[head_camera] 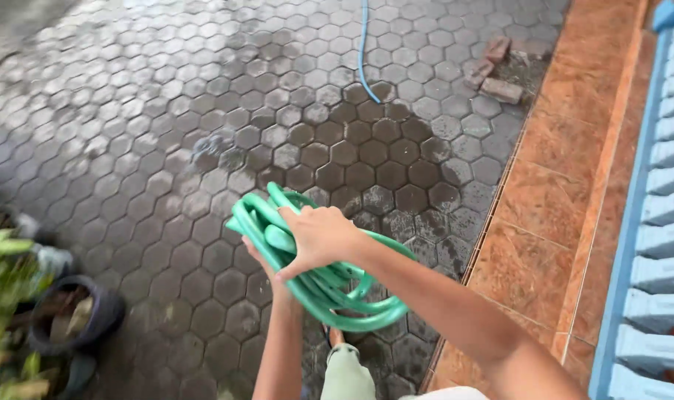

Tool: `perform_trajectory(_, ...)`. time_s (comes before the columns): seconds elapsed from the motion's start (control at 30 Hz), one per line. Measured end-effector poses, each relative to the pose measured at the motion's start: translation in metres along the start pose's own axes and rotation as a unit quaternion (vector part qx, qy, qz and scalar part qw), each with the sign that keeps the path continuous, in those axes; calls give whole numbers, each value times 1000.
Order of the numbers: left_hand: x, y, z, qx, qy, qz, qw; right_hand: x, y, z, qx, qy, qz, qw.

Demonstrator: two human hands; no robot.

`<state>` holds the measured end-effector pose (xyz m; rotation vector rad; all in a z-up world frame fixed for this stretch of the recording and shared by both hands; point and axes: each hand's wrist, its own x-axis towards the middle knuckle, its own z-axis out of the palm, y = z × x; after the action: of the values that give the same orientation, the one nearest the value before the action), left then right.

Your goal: Watering several potted plants located in a backyard or garden area using a hose and a small dipper.

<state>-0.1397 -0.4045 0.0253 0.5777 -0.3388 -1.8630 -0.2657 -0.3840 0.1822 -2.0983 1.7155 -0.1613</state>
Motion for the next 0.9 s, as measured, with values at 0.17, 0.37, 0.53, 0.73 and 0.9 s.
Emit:
perform_trajectory(0.17,156,-22,34,5,-44,-51,998,102,73,-62,48,0,107,993)
perform_trajectory(0.37,298,-47,112,113,-29,-230,966,198,220,-66,197,95,231,948)
perform_trajectory(0.53,425,-72,203,227,-7,-218,949,277,340,-85,334,220,195,896)
perform_trajectory(0.73,646,-190,168,397,48,-217,890,381,481,-131,489,348,95,794)
perform_trajectory(0.9,721,-148,247,145,-30,-343,928,453,518,-205,429,310,200,825)
